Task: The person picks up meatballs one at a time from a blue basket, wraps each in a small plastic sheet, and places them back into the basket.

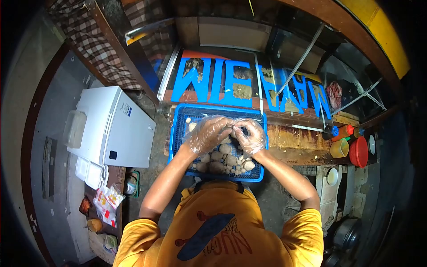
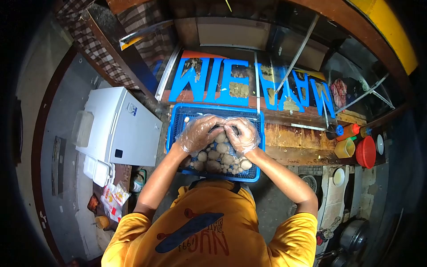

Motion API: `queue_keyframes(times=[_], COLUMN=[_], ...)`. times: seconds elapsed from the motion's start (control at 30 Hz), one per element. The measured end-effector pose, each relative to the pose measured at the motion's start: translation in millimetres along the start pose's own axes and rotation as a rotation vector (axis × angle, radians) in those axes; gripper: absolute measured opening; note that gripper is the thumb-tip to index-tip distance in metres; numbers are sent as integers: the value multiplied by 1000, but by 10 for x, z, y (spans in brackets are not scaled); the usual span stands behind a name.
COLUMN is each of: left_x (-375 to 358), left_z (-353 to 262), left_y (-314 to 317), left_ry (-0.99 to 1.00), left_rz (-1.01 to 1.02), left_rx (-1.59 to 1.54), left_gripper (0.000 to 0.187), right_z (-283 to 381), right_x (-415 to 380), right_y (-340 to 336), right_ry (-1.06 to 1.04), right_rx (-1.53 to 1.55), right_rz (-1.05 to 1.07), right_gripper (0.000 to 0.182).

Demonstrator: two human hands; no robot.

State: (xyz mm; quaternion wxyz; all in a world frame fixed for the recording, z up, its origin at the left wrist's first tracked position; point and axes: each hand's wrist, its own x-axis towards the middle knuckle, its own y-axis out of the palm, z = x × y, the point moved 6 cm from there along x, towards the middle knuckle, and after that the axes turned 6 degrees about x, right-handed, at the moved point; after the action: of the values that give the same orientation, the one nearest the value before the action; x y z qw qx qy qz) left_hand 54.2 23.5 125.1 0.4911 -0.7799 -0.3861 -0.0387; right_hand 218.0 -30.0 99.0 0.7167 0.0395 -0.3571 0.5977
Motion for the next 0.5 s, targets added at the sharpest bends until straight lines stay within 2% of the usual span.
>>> queue_keyframes(times=[0.23, 0.33, 0.43, 0.5], left_x=[-289, -456, -593, -743], left_z=[37, 69, -87, -56], left_y=[197, 332, 380, 547], left_ry=[-61, -160, -94, -172], left_rz=[111, 230, 292, 322], left_rx=[7, 45, 143, 128], left_gripper=[25, 22, 22, 23], right_z=[-172, -218, -270, -291], right_x=[-358, -500, -674, -776], right_y=[177, 259, 380, 413], right_ry=[40, 102, 131, 180], right_rx=[19, 16, 52, 88], right_rz=[24, 126, 222, 277], right_gripper=[13, 12, 11, 11])
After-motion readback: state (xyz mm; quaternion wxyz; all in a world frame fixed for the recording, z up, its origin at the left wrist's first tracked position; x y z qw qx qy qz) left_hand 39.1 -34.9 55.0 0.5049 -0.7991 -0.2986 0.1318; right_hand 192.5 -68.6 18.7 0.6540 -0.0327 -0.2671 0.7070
